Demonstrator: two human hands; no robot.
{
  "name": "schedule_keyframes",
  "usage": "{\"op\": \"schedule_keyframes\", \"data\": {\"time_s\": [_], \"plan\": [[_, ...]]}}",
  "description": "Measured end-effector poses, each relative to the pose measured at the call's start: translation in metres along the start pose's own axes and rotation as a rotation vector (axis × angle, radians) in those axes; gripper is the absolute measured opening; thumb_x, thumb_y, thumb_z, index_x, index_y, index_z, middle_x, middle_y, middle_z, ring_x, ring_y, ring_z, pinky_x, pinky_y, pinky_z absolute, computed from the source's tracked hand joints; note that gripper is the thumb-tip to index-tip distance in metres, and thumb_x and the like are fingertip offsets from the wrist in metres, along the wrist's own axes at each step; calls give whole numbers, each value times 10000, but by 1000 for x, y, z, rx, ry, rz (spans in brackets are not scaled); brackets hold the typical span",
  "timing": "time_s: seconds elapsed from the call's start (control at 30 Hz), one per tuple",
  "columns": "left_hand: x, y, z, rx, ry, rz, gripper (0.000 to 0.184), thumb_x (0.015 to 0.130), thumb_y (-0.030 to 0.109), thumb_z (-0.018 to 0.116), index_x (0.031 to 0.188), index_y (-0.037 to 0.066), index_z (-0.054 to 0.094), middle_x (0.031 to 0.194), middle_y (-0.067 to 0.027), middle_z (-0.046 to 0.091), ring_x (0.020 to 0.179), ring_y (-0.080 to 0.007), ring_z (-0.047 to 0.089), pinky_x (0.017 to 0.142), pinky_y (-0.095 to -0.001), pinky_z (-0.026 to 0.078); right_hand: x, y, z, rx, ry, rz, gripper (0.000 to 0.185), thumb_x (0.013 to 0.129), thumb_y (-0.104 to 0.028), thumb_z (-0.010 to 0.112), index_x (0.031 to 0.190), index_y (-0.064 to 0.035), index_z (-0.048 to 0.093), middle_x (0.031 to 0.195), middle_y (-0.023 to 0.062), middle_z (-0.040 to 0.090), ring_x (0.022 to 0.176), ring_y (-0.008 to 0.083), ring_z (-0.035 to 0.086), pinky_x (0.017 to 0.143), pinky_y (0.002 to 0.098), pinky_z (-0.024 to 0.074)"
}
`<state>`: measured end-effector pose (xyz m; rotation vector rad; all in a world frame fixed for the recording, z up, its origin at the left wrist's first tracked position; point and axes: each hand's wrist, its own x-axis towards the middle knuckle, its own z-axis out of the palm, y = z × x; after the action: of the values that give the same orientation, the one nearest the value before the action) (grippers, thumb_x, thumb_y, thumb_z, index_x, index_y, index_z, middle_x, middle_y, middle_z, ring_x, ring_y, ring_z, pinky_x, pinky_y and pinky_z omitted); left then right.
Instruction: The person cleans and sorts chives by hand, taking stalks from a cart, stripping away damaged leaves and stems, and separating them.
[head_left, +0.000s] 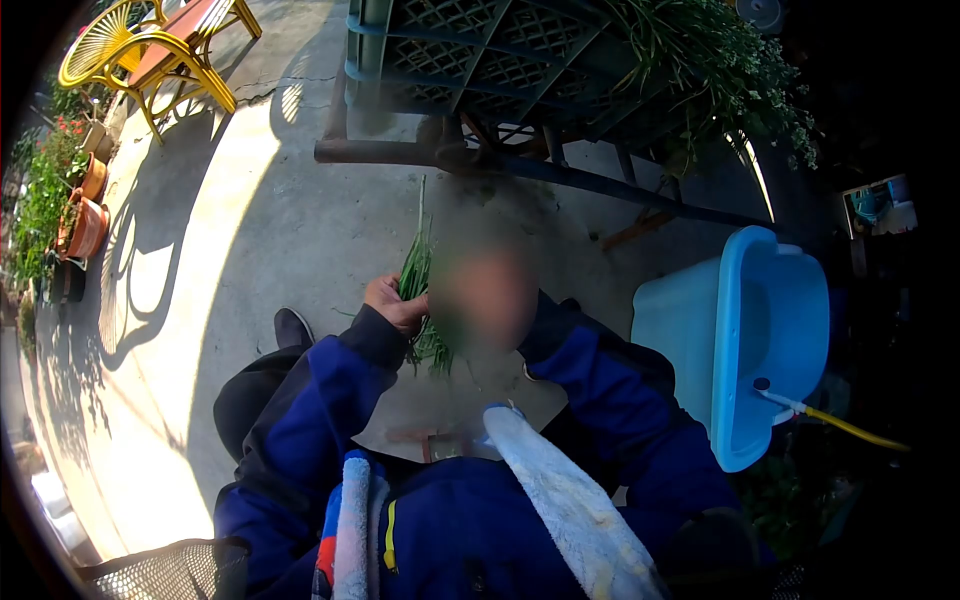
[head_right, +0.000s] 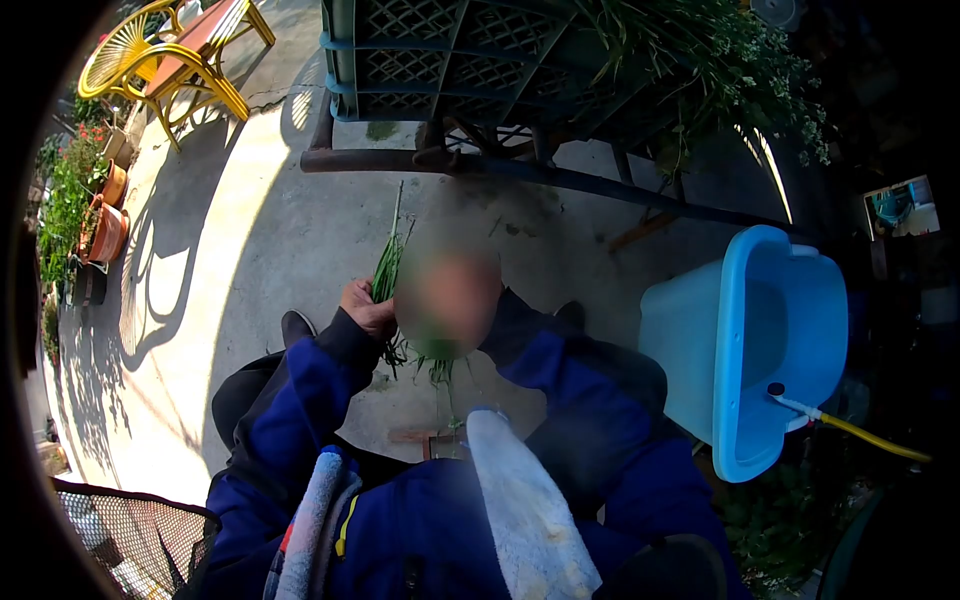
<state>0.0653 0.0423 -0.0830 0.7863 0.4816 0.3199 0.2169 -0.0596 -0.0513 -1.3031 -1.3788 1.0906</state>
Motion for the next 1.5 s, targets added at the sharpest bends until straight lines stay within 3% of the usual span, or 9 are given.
{"op": "schedule_keyframes", "data": {"time_s": [0.37, 0.5, 0.53, 0.6, 0.8, 0.9, 1.0, 1.13, 1.5], "plan": [[-6, 13, 13, 63, 12, -4, 171, 717, -4, 630, 869, -48, 563, 725, -88, 598, 595, -153, 562, 546, -259, 451, 2, -25, -7, -210, 39, 86, 157, 812, -93, 509, 955, -29, 518, 874, 57, 549, 743, 146, 524, 646, 274, 446], [-5, 11, 9, -5, 49, -7, 153, 724, 9, 635, 855, -43, 576, 724, -82, 605, 568, -139, 553, 507, -246, 438, -18, 28, -26, 75, 502, -186, 131, 833, -87, 444, 933, -31, 508, 846, 70, 536, 738, 138, 531, 624, 282, 449], [-5, 12, 10, -16, 67, -4, 145, 729, 19, 632, 849, -38, 572, 723, -87, 603, 569, -144, 552, 507, -247, 436, -24, 26, -53, -864, 493, -101, 105, 819, -72, 439, 888, -35, 509, 815, 68, 526, 711, 142, 525, 606, 283, 444], [-8, 17, 15, -40, 105, 7, 133, 739, 40, 626, 835, -27, 564, 720, -96, 598, 571, -154, 550, 508, -247, 430, -28, -15, -83, -1468, 477, 83, 76, 784, -98, 462, 806, -42, 508, 766, 55, 511, 676, 144, 516, 576, 285, 431], [-12, 32, 22, -92, 110, -92, 173, 745, 39, 623, 887, -40, 563, 769, -105, 612, 649, -154, 585, 559, -247, 462, -43, -54, -84, -1300, 378, 135, 176, 743, -214, 546, 767, -62, 632, 678, 112, 586, 611, 267, 582, 532, 344, 446], [-10, 23, 23, -137, 35, -45, 195, 739, 61, 643, 891, -41, 576, 768, -98, 612, 619, -176, 583, 562, -277, 481, -49, 17, -75, -1195, 312, -215, 154, 751, -179, 558, 787, -46, 626, 680, 102, 587, 615, 235, 577, 554, 312, 444], [-11, 20, 28, -151, 5, -32, 202, 742, 68, 642, 895, -45, 574, 775, -106, 613, 618, -186, 584, 558, -281, 481, -24, -31, -19, -413, 381, -166, 124, 738, -110, 599, 793, 1, 605, 659, 83, 576, 579, 171, 545, 547, 283, 433], [-10, 16, 28, -123, -14, -3, 185, 746, 49, 632, 892, -47, 573, 763, -105, 611, 608, -180, 581, 549, -274, 484, -10, -56, -1, -140, 269, 171, 127, 738, -108, 627, 778, 9, 601, 665, 73, 580, 597, 122, 539, 545, 261, 431], [-3, 9, 12, -162, -80, 19, 237, 733, -5, 618, 953, -68, 554, 882, -134, 617, 772, -203, 610, 715, -309, 495, -3, -33, -6, -116, 139, -30, 127, 811, -116, 540, 888, -20, 572, 819, 76, 579, 733, 148, 560, 647, 271, 470]]}}
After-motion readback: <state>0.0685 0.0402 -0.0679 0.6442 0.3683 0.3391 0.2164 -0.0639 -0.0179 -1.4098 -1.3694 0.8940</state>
